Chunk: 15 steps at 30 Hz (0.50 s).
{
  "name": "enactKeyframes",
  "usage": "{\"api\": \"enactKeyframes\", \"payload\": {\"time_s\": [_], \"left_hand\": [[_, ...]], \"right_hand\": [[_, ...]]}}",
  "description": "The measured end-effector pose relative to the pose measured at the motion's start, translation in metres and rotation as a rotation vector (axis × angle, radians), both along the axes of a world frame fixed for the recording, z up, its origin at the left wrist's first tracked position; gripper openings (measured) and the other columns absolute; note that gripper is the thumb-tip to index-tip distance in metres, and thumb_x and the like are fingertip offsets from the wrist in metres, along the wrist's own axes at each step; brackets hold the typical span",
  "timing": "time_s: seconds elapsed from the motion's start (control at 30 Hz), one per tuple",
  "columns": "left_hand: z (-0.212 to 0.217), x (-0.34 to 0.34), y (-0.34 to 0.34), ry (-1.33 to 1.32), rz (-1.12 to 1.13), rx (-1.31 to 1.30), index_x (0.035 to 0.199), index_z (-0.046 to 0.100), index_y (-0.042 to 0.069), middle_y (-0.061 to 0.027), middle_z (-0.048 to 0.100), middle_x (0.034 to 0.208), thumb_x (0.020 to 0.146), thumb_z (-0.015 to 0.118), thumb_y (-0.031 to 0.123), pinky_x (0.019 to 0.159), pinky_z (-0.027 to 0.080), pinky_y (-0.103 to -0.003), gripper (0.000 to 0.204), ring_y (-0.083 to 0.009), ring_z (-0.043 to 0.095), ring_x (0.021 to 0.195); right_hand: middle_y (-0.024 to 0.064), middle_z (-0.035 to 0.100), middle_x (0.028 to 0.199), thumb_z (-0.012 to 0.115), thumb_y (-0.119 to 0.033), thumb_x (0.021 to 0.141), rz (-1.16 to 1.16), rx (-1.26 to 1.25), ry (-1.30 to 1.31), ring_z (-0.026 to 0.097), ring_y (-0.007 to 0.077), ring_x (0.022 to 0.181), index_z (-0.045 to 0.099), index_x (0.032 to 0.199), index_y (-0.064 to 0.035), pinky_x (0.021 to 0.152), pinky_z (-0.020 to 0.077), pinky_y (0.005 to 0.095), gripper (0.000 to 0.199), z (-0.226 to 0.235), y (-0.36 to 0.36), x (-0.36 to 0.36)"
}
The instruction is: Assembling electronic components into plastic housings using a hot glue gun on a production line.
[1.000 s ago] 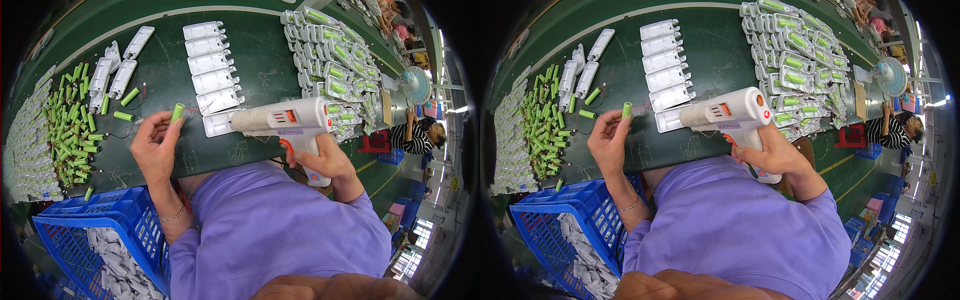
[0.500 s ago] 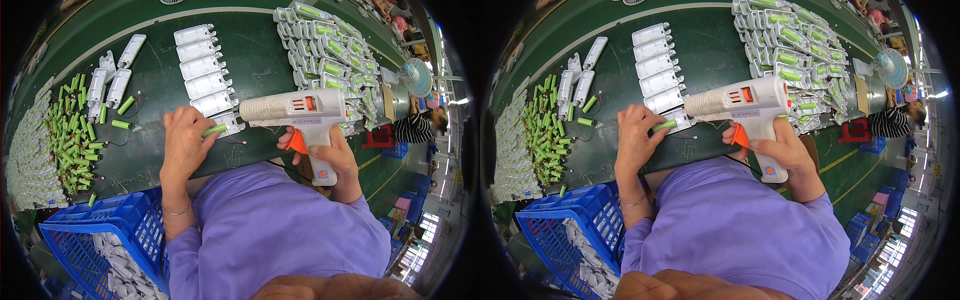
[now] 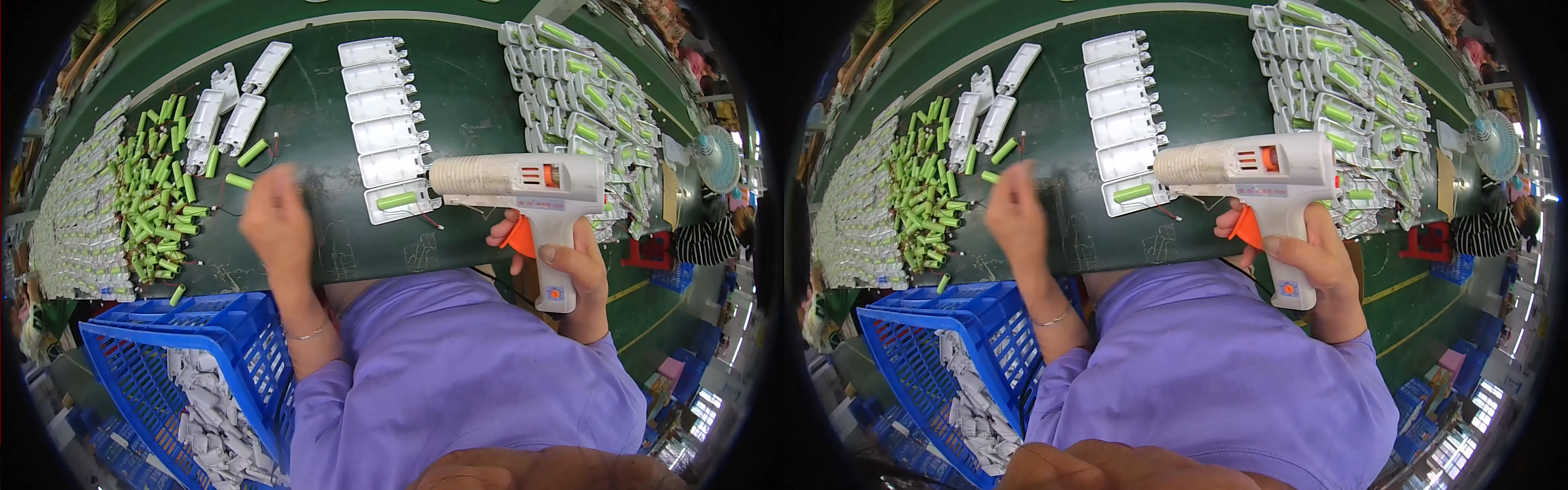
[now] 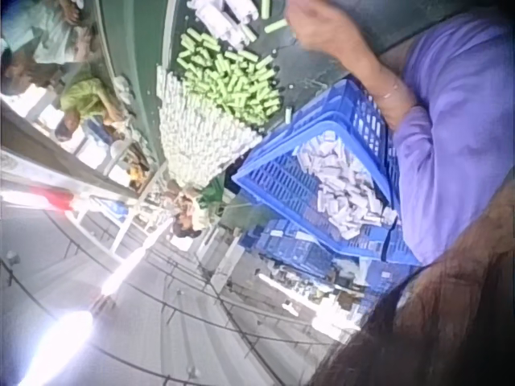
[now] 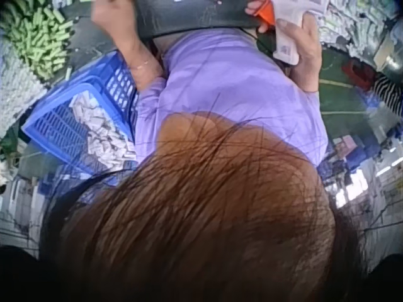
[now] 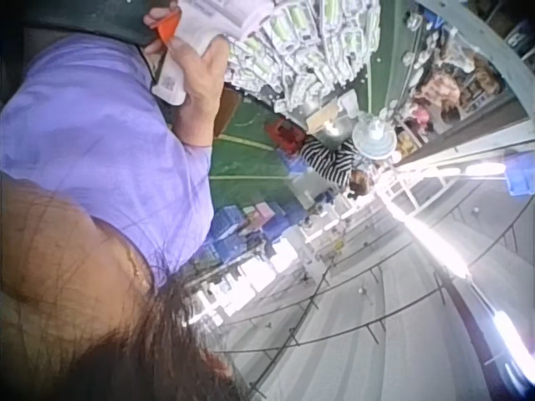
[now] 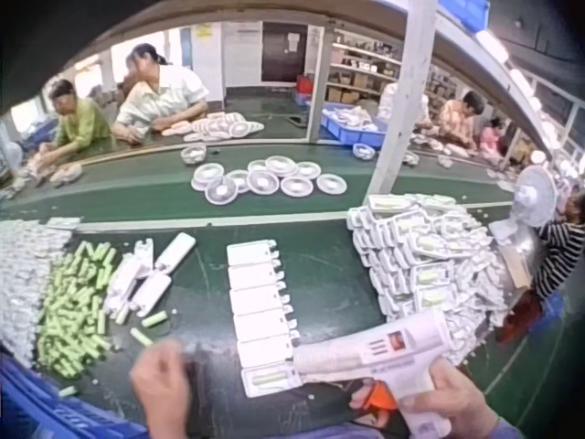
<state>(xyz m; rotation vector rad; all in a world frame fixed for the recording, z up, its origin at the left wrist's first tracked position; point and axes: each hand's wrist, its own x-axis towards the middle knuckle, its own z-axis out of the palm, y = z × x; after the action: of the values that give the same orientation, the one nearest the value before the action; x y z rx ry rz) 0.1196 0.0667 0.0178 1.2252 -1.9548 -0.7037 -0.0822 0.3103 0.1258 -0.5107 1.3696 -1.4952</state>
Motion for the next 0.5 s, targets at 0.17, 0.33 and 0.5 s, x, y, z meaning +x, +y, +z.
{"api": "enactKeyframes", "payload": {"time_s": [0.17, 0.33, 0.5], "left_hand": [[-0.013, 0.039, -0.048, -0.235, 0.237, -0.153, 0.1, 0.07, 0.013, -0.0144, 0.067, 0.08, 0.091, 0.06, 0.023, 0.067, 0.049, -0.044, 0.017, -0.0359, 0.064, 0.075], [0.003, 0.03, -0.044, -0.489, 0.276, 0.133, 0.092, 0.07, 0.019, -0.0085, 0.068, 0.074, 0.081, 0.068, 0.045, 0.065, 0.048, -0.045, 0.029, -0.0331, 0.065, 0.073], [0.009, 0.031, -0.042, -0.513, 0.248, 0.197, 0.087, 0.068, 0.017, -0.0068, 0.066, 0.071, 0.076, 0.073, 0.045, 0.065, 0.048, -0.044, 0.031, -0.0322, 0.064, 0.071]], "right_hand": [[0.0254, 0.061, 0.112, 0.057, -0.014, 0.078, 0.025, 0.029, 0.003, 0.063, 0.0306, 0.105, 0.045, 0.125, 0.0131, 0.072, 0.055, 0.033, 0.056, 0.001, -0.009, 0.004], [0.0182, 0.063, 0.106, 0.056, -0.007, 0.08, 0.088, 0.012, 0.038, 0.063, 0.0236, 0.098, 0.048, 0.123, 0.0097, 0.072, 0.0532, 0.031, 0.048, -0.002, -0.025, 0.0], [0.0115, 0.066, 0.093, 0.056, -0.005, 0.081, 0.189, 0.18, 0.14, 0.065, 0.0168, 0.085, 0.055, 0.113, 0.0063, 0.069, 0.0512, 0.0276, 0.034, -0.005, -0.04, 0.0]]}}
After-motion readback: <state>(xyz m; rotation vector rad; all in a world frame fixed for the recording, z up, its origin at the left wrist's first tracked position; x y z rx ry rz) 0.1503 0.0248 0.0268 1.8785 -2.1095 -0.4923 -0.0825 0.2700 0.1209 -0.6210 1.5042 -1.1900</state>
